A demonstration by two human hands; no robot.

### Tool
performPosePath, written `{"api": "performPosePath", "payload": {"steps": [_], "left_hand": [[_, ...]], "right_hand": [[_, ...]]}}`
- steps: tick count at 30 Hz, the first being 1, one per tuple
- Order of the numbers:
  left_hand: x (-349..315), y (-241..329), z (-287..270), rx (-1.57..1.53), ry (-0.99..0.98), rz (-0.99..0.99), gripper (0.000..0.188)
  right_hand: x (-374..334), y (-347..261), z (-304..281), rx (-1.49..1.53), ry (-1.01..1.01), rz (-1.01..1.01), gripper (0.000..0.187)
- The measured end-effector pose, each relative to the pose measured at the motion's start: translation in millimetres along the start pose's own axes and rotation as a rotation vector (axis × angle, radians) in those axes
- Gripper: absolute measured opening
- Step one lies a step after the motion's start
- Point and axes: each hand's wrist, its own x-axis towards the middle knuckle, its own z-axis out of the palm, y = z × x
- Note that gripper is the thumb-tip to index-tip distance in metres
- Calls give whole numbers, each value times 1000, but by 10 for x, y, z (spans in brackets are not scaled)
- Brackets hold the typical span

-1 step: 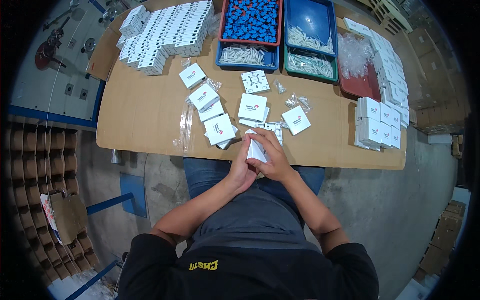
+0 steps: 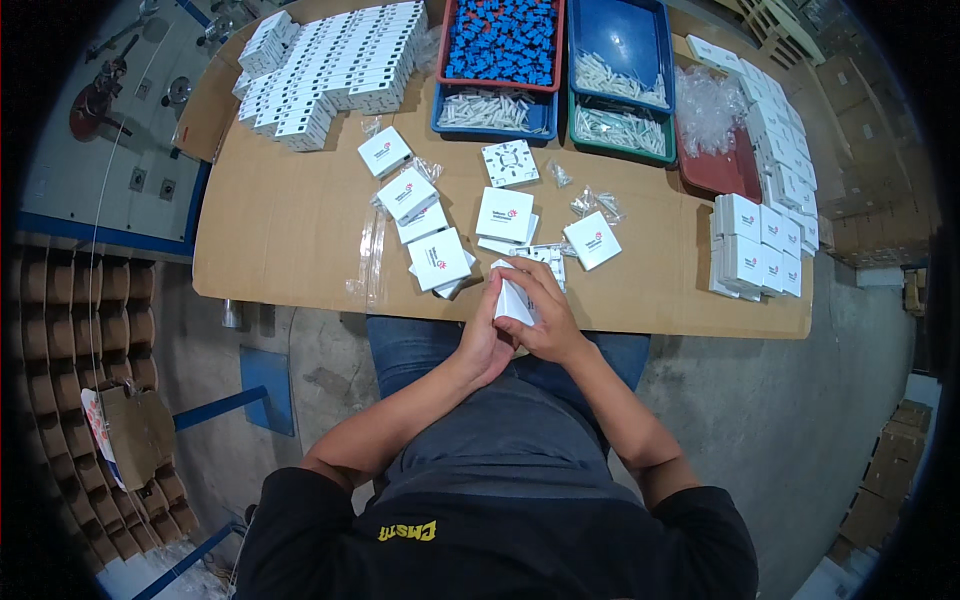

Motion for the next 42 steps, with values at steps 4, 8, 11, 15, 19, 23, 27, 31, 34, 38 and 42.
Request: {"api": "performPosePath", "payload": {"steps": [4,8,11,15,19,23,27,31,34,38,42], "left_hand": [[1,-33,12,8,0,-4,59],[-23,-42,51,1,46,-15,57],[7,-92,-54,-26,46,-43,54],[16,-97,-56,-45,-27,-72,53],[-16,-46,145,-134,-20,-38,56],[54,54,130,-92,-151,-57,59],[53,215,78,-17,-184,-33,53],[107,158,-4,332,-103,137,56],[116,89,-55,545,-162,259,57],[131,56,-88,732,-160,386,51],[72,46,-121,764,-64,529,49]], "right_hand": [[-73,68,29,14,41,1,64],[-143,87,69,14,47,41,63],[-154,81,93,13,76,43,60],[-164,116,62,77,112,69,55],[-191,180,119,258,407,145,51],[-133,122,-283,251,681,384,51],[-463,746,-664,-513,530,432,54],[-302,403,-593,-982,524,313,51],[-188,130,-284,-152,321,623,46],[-106,256,-38,334,143,738,37],[-40,245,136,331,194,601,30]]}}
